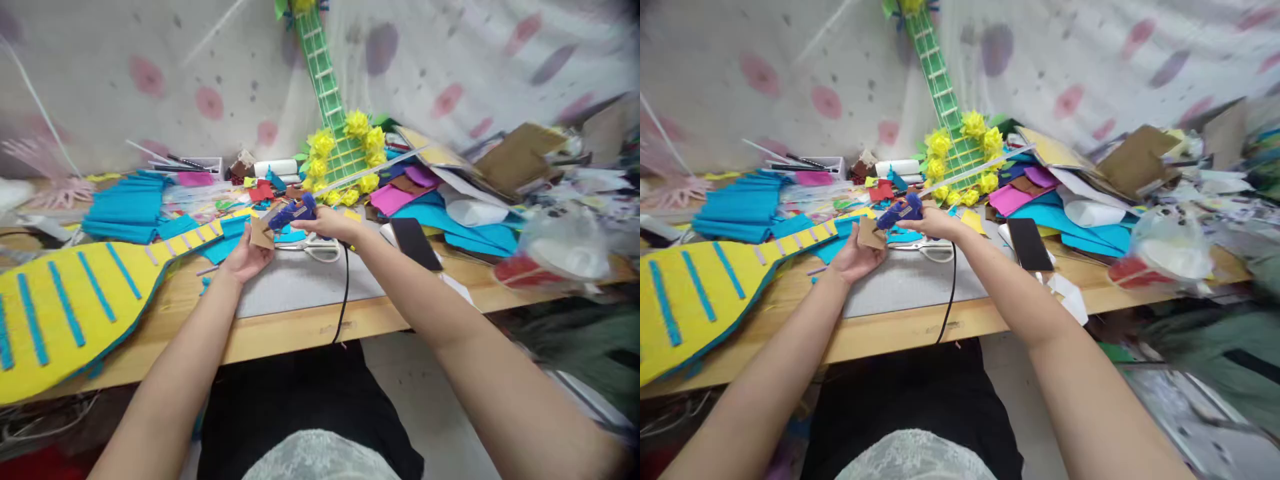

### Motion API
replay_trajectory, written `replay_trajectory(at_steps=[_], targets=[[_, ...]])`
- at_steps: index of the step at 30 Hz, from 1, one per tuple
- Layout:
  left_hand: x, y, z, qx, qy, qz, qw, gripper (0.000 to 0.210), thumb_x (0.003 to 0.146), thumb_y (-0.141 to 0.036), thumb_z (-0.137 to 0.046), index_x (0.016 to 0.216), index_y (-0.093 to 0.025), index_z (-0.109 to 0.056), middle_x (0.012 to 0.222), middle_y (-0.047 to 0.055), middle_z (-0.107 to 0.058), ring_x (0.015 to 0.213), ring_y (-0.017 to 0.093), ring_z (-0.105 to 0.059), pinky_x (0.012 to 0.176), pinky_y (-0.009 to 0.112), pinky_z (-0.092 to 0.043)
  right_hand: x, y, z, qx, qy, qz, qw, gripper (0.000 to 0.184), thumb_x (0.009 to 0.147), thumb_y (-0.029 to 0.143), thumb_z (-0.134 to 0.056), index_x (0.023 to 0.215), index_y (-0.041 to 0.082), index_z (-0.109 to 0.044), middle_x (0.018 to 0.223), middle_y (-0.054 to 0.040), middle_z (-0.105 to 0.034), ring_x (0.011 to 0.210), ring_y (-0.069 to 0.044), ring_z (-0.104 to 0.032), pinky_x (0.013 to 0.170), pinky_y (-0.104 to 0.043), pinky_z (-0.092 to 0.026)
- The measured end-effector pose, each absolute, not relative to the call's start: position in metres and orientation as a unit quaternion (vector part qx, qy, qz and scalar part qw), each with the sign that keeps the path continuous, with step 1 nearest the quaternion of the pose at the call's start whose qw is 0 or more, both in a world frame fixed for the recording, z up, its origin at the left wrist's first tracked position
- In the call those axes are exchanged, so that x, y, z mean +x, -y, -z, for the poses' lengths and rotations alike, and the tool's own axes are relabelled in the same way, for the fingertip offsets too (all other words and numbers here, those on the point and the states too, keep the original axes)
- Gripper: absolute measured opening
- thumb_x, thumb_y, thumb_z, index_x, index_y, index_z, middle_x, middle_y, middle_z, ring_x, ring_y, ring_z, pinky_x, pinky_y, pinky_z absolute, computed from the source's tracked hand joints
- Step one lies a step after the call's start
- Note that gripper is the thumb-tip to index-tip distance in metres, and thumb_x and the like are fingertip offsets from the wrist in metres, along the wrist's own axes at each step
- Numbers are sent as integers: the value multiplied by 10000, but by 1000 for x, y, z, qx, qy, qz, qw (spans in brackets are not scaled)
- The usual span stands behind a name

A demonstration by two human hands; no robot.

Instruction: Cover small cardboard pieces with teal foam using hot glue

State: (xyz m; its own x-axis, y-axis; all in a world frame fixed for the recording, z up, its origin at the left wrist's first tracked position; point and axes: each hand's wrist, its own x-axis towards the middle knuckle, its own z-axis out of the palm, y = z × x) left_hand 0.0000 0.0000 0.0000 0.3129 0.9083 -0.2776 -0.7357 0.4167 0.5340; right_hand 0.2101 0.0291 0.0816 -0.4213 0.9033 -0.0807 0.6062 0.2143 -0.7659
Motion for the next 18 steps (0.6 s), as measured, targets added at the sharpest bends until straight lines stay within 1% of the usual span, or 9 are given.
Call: replay_trajectory(at_steps=[4,8,13,18], targets=[[0,2,-3,162,-283,-499,803,485,874,-545,-378,1116,-187,-596,869,54,-671,782,152,-619,717,259,-502,212,-33,-76,-524,736,-375,208,301,783,431,-622,895,153,-598,664,2,-539,470,-52,-423,408,-180,-352],[2,3,-5,170,-310,-487,799,503,886,-542,-346,1098,-159,-594,859,66,-670,817,162,-634,749,263,-510,216,-37,-71,-527,730,-374,222,352,774,460,-619,954,158,-599,690,-3,-561,493,-59,-435,420,-181,-354],[2,4,-5,181,-303,-481,802,515,877,-545,-370,1132,-148,-575,885,79,-669,861,180,-639,779,280,-512,218,-38,-72,-533,726,-366,232,314,779,427,-622,918,146,-620,649,-7,-566,502,-65,-444,453,-185,-371],[2,4,-5,175,-297,-477,808,519,874,-553,-365,1123,-153,-583,883,75,-670,811,172,-637,741,275,-514,218,-32,-83,-529,729,-372,223,309,780,435,-618,855,135,-624,629,-9,-575,480,-59,-443,438,-178,-372]])
